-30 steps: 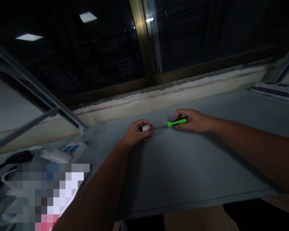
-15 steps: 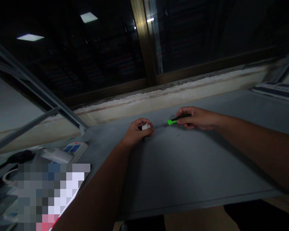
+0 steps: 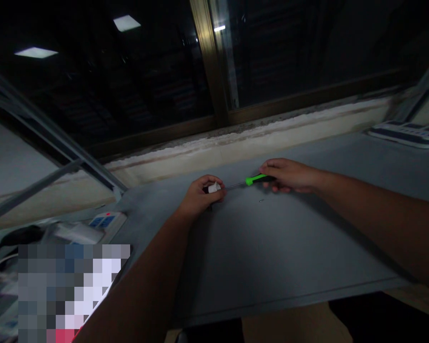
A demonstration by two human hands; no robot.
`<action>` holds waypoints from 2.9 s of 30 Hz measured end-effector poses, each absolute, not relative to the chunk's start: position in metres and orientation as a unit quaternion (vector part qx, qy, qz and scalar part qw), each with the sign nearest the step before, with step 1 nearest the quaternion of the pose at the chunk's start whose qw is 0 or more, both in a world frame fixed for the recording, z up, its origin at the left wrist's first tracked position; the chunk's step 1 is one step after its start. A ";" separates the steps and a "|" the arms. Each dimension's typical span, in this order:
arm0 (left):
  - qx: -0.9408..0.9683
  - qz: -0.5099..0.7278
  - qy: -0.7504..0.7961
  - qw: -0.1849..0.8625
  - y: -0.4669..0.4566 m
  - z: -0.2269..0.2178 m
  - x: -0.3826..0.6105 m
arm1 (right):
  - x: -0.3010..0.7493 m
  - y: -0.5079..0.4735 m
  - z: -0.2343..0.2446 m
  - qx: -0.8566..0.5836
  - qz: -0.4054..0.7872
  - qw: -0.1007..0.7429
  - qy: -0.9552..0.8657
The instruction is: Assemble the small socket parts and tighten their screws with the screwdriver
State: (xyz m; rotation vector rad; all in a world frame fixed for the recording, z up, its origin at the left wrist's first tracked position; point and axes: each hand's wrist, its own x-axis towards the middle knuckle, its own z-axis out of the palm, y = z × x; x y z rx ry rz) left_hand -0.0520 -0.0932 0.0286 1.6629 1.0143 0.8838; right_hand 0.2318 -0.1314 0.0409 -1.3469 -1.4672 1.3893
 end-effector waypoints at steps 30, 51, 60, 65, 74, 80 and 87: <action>0.702 0.330 0.476 0.414 -0.082 0.035 -0.057 | 0.233 -0.125 0.039 -0.436 0.530 0.410 -0.600; 0.694 0.353 0.444 0.444 -0.088 0.036 -0.053 | 0.226 -0.124 0.033 -0.493 0.492 0.426 -0.578; 0.690 0.385 0.425 0.441 -0.092 0.032 -0.048 | 0.227 -0.133 0.031 -0.459 0.443 0.438 -0.634; 0.708 0.391 0.419 0.414 -0.094 0.033 -0.048 | 0.223 -0.132 0.031 -0.505 0.495 0.415 -0.572; 0.721 0.403 0.408 0.390 -0.101 0.043 -0.043 | 0.233 -0.130 0.033 -0.441 0.508 0.438 -0.597; 0.734 0.427 0.389 0.358 -0.104 0.043 -0.044 | 0.228 -0.135 0.037 -0.539 0.537 0.354 -0.544; 0.763 0.376 0.391 0.350 -0.104 0.035 -0.041 | 0.237 -0.138 0.040 -0.465 0.210 0.407 -0.758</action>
